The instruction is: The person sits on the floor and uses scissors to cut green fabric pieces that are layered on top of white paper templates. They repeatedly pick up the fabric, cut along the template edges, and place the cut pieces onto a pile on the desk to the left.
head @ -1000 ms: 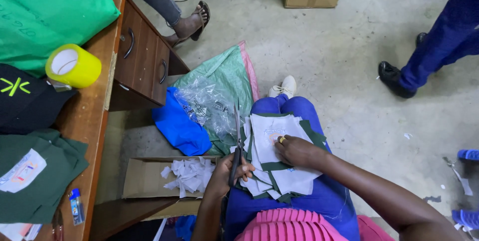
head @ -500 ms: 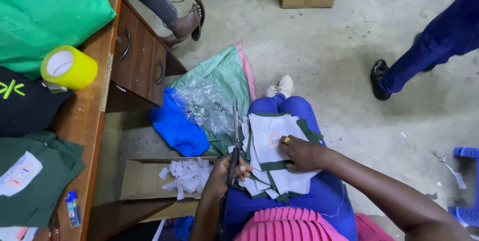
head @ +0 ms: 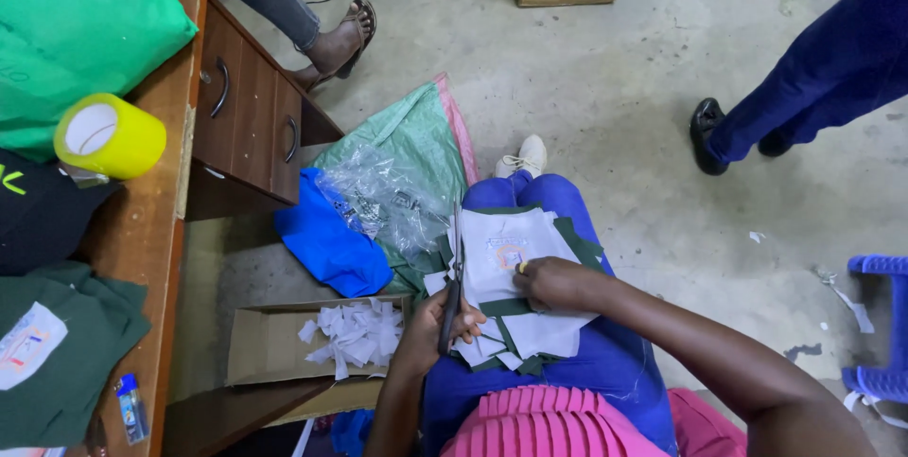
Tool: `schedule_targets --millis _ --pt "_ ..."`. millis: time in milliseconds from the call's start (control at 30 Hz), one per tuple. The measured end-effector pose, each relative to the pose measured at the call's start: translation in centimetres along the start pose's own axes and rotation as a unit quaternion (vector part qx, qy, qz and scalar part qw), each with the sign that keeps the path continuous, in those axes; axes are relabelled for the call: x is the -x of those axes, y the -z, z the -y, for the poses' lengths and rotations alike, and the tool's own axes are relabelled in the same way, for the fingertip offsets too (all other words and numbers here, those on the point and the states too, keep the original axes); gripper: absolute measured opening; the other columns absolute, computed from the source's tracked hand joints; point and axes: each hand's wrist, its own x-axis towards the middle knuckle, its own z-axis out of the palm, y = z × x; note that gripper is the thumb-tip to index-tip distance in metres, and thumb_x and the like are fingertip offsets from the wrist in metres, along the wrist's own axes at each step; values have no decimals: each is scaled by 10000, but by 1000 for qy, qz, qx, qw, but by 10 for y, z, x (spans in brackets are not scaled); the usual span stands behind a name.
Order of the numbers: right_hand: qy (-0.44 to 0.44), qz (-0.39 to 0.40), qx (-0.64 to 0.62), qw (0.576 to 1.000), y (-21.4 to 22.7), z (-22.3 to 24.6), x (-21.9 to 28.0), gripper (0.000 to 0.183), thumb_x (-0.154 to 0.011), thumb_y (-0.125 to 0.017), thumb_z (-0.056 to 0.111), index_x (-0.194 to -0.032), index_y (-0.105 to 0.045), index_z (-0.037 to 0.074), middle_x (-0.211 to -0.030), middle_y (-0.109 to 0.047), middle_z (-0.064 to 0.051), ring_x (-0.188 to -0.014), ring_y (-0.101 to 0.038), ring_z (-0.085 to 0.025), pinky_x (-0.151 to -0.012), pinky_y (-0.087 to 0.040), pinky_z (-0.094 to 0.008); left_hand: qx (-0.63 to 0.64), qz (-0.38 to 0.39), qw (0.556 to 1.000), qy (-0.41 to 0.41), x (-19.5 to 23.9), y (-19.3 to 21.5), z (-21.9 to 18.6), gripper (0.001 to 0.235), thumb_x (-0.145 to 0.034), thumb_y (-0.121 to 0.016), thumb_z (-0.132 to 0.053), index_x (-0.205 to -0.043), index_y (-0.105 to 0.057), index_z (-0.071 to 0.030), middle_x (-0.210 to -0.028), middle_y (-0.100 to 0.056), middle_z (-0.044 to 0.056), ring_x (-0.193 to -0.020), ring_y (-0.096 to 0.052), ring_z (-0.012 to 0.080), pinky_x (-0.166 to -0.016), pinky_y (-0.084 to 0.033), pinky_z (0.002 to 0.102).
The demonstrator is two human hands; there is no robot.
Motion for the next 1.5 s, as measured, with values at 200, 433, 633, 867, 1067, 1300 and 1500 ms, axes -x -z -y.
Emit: schedule_targets --millis 200,433,633,867,1067,1300,1500 --pt "-260 -81 -421 865 45 45 -28 217 -931 -547 87 -779 -409 156 -587 -407 17 -557 -365 -92 -550 -312 -361 21 -7 999 29 2 -15 -9 162 -879 -799 -19 -916 -642 -32 -939 -796 240 -764 -776 249 -668 -625 312" --pt "-319 -208 -758 529 -49 55 -90 171 -1083 -510 152 -919 -503 103 -494 -577 -142 -360 -540 -189 -359 -434 -275 -149 -224 963 -28 -14 -1 -20 286 -852 -873 -233 -956 -678 -51 -861 -765 133 -723 -723 190 -608 -584 323" --pt "-282 -244 -206 905 -29 63 -84 149 -1038 -532 181 -1037 -615 57 -894 -717 -233 -838 -717 -395 -691 -566 -425 -282 -282 916 33 -28 22 4 291 -853 -876 -366 -954 -708 -151 -778 -755 71 -718 -716 183 -638 -553 328" --pt "-264 -184 -83 943 -15 85 -84 322 -1069 -511 287 -1059 -627 -13 -1034 -671 -269 -914 -655 -437 -732 -549 -471 -213 -292 933 11 -33 19 9 249 -900 -825 -268 -942 -680 -70 -795 -743 103 -771 -697 209 -708 -556 353" --pt "-315 -100 -119 936 -13 89 -85 480 -1040 -532 463 -1128 -594 -4 -1002 -654 -237 -887 -667 -429 -750 -544 -489 -373 -335 862 79 -28 35 10 190 -951 -666 -285 -1055 -706 -132 -875 -768 179 -886 -774 390 -766 -602 463" --pt "-339 -71 -307 886 -18 60 -72 267 -1009 -521 282 -1010 -621 35 -900 -673 -219 -867 -704 -466 -721 -536 -510 -251 -290 921 72 -25 49 32 172 -855 -786 -291 -851 -740 -126 -745 -790 76 -725 -796 198 -686 -638 336" --pt "-375 -106 -428 815 10 60 -68 264 -1042 -514 286 -976 -637 63 -873 -697 -180 -848 -709 -373 -725 -522 -469 43 -195 980 -18 -37 23 29 340 -887 -824 -105 -1082 -638 102 -1035 -742 288 -937 -790 327 -843 -678 413"
